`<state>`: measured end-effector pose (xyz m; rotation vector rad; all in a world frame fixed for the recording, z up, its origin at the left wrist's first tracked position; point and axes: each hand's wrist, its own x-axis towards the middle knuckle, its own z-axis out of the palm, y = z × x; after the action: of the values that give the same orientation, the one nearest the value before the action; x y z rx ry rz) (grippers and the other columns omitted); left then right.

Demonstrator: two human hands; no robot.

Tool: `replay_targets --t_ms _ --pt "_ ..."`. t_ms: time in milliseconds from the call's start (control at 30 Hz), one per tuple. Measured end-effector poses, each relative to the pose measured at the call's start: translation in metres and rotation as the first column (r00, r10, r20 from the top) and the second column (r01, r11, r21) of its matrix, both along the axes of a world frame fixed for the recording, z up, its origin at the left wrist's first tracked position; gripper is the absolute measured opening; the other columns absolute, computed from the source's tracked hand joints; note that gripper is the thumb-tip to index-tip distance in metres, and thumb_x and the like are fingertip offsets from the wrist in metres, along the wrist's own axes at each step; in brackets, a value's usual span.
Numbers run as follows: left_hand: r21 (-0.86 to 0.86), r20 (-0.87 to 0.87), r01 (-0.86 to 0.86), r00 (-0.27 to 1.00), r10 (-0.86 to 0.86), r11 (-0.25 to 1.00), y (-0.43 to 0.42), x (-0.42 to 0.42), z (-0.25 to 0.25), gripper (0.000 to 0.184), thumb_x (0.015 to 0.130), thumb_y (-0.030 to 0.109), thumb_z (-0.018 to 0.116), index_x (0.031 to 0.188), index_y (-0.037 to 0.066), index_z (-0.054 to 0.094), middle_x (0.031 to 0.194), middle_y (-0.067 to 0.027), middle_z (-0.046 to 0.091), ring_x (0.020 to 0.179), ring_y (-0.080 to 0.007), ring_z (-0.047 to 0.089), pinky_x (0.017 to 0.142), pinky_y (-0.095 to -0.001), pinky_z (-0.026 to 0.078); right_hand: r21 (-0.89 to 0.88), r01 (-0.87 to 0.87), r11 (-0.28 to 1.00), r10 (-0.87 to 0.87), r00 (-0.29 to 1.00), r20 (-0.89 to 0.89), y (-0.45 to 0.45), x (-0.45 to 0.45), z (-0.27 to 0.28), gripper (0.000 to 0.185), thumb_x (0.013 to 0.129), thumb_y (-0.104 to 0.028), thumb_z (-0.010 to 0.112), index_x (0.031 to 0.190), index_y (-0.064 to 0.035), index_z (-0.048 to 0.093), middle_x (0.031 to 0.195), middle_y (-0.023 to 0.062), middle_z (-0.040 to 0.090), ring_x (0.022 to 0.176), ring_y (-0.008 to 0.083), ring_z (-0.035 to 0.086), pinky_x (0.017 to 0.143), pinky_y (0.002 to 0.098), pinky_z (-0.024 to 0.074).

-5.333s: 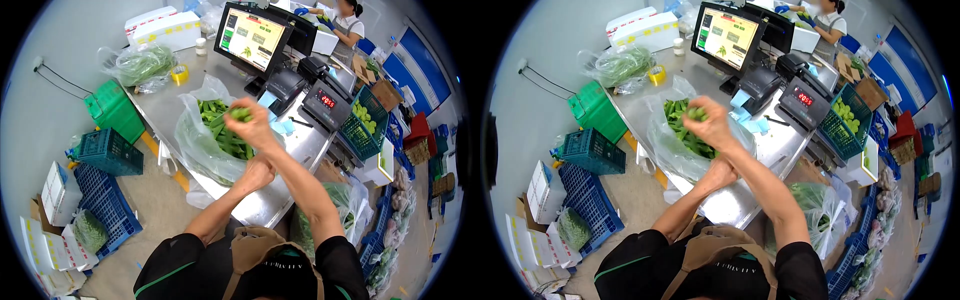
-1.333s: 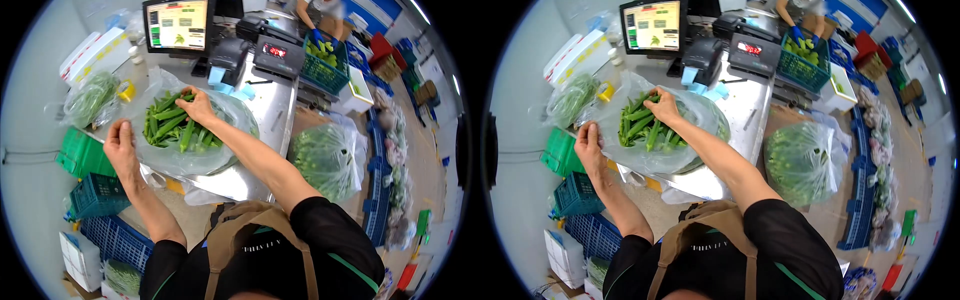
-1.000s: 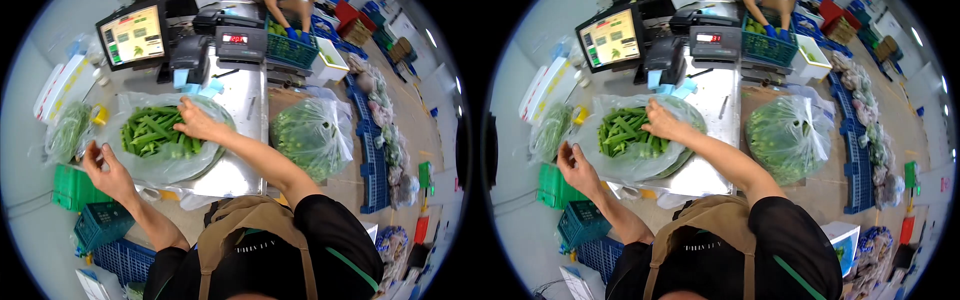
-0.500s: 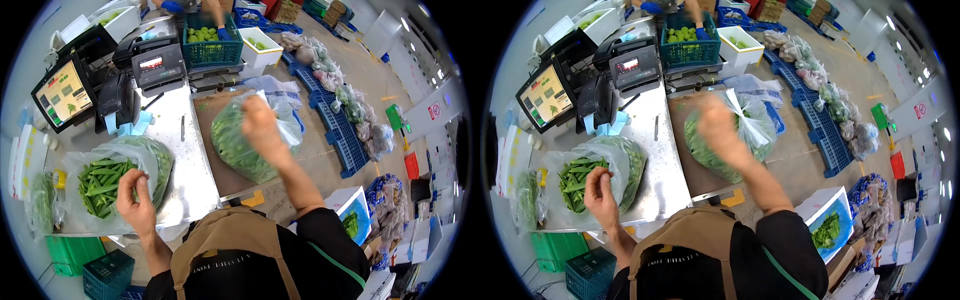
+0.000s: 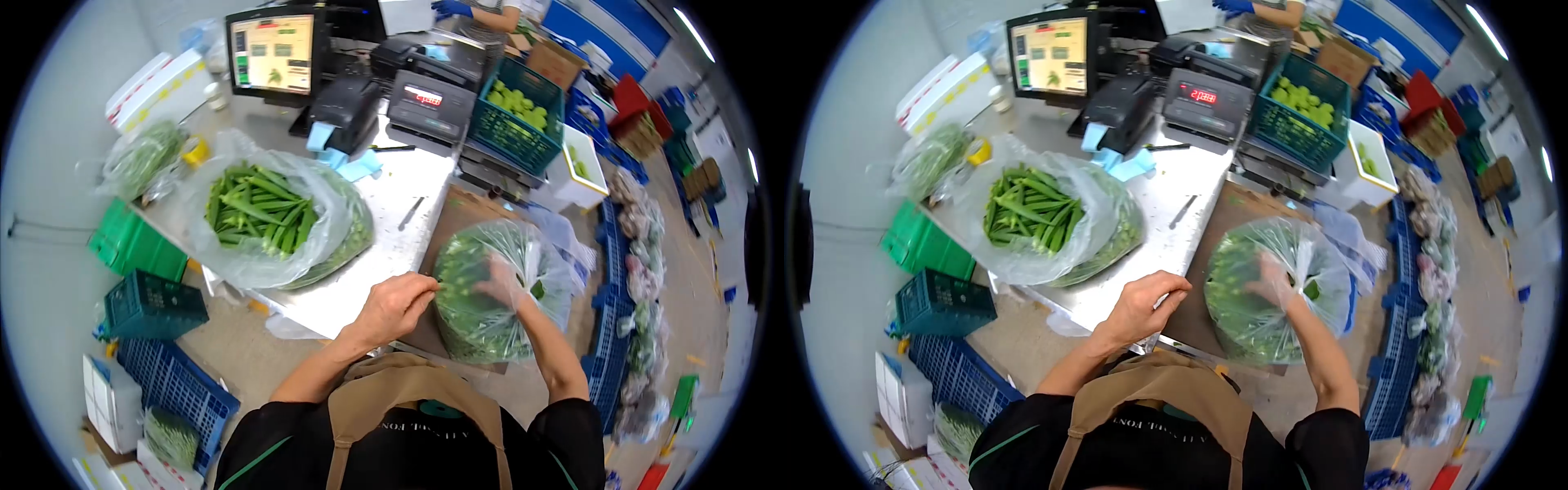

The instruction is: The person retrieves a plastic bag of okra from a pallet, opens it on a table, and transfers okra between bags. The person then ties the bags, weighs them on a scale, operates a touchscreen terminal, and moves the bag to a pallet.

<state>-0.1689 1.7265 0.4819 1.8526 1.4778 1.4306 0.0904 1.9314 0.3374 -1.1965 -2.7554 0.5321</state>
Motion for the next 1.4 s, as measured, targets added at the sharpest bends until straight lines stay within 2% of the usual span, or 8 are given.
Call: replay_targets --t_ms 133,233,367,467,600,700,900,1400 --pt "-0.078 0.009 -0.108 0.994 0.109 0.991 -0.013 -0.007 -0.016 0.011 0.084 0.002 0.064 0.095 -0.001 0.065 0.088 -0.0136 0.067 0.078 -0.0267 0.066 0.069 -0.0333 0.053 -0.179 0.313 0.933 -0.331 0.940 -0.085 -0.005 -0.031 0.034 0.077 0.061 -0.028 0.084 0.120 0.0055 0.048 0.118 0.0258 0.055 0.110 0.0375 0.055 0.093 0.0416 0.0448" --pt "-0.086 0.000 -0.153 0.988 0.153 0.985 -0.019 -0.010 -0.016 0.010 0.085 0.002 0.063 0.094 -0.001 0.065 0.088 -0.0141 0.067 0.078 -0.0271 0.067 0.069 -0.0333 0.053 0.204 0.203 0.958 -0.124 0.930 -0.345 0.010 -0.032 -0.008 0.078 0.061 -0.030 0.084 0.122 0.0042 0.049 0.108 0.0241 0.060 0.103 0.0387 0.058 0.092 0.0429 0.0447" --pt "-0.063 -0.016 -0.151 0.989 0.150 0.987 -0.019 -0.012 -0.023 0.011 0.084 0.002 0.063 0.095 0.000 0.065 0.088 -0.0137 0.067 0.077 -0.0279 0.066 0.068 -0.0332 0.052 0.004 0.035 0.999 -0.035 0.985 0.167 -0.002 -0.042 0.024 0.070 0.065 -0.032 0.079 0.121 0.0007 0.053 0.106 0.0204 0.062 0.103 0.0388 0.058 0.095 0.0451 0.0412" --pt "-0.039 -0.053 -0.125 0.991 0.123 0.991 -0.016 -0.011 -0.024 0.012 0.084 0.003 0.063 0.096 0.001 0.065 0.087 -0.0133 0.067 0.076 -0.0283 0.066 0.067 -0.0341 0.052 0.376 -0.190 0.907 0.156 0.980 0.120 -0.002 -0.025 -0.037 0.057 0.071 -0.029 0.072 0.118 -0.0023 0.057 0.106 0.0191 0.062 0.101 0.0389 0.058 0.092 0.0477 0.0423" --pt "-0.056 -0.063 -0.101 0.993 0.097 0.993 -0.019 -0.012 -0.019 0.012 0.084 0.003 0.063 0.095 0.000 0.066 0.088 -0.0137 0.068 0.077 -0.0281 0.066 0.068 -0.0344 0.053 0.103 -0.084 0.991 0.065 0.982 0.178 -0.011 -0.023 -0.015 0.051 0.072 -0.023 0.067 0.117 -0.0032 0.058 0.107 0.0212 0.061 0.102 0.0406 0.058 0.088 0.0498 0.0461" --pt "-0.115 -0.075 -0.105 0.993 0.097 0.988 -0.024 -0.019 -0.024 0.011 0.083 0.002 0.064 0.094 0.000 0.066 0.089 -0.0140 0.068 0.079 -0.0276 0.067 0.070 -0.0341 0.053 -0.035 -0.331 0.943 0.333 0.931 0.149 -0.007 -0.017 -0.004 0.057 0.068 -0.025 0.070 0.119 -0.0029 0.057 0.117 0.0238 0.057 0.109 0.0425 0.055 0.094 0.0490 0.0443" --pt "-0.122 -0.078 -0.072 0.995 0.063 0.990 -0.023 -0.014 -0.023 0.011 0.083 0.002 0.063 0.093 0.001 0.065 0.085 -0.0130 0.066 0.075 -0.0287 0.065 0.066 -0.0348 0.051 0.085 -0.309 0.947 0.267 0.906 0.328 -0.047 -0.024 0.021 0.066 0.066 -0.033 0.073 0.123 -0.0040 0.056 0.127 0.0253 0.050 0.114 0.0433 0.051 0.094 0.0476 0.0445" --pt "-0.186 -0.112 0.015 0.993 -0.036 0.982 -0.020 0.004 -0.022 0.011 0.083 0.001 0.064 0.094 -0.001 0.065 0.085 -0.0142 0.066 0.074 -0.0281 0.066 0.066 -0.0341 0.051 0.118 -0.282 0.952 0.272 0.958 0.095 0.000 0.032 0.029 0.040 0.068 -0.023 0.070 0.100 -0.0027 0.055 0.088 0.0170 0.062 0.084 0.0364 0.063 0.075 0.0447 0.0513"
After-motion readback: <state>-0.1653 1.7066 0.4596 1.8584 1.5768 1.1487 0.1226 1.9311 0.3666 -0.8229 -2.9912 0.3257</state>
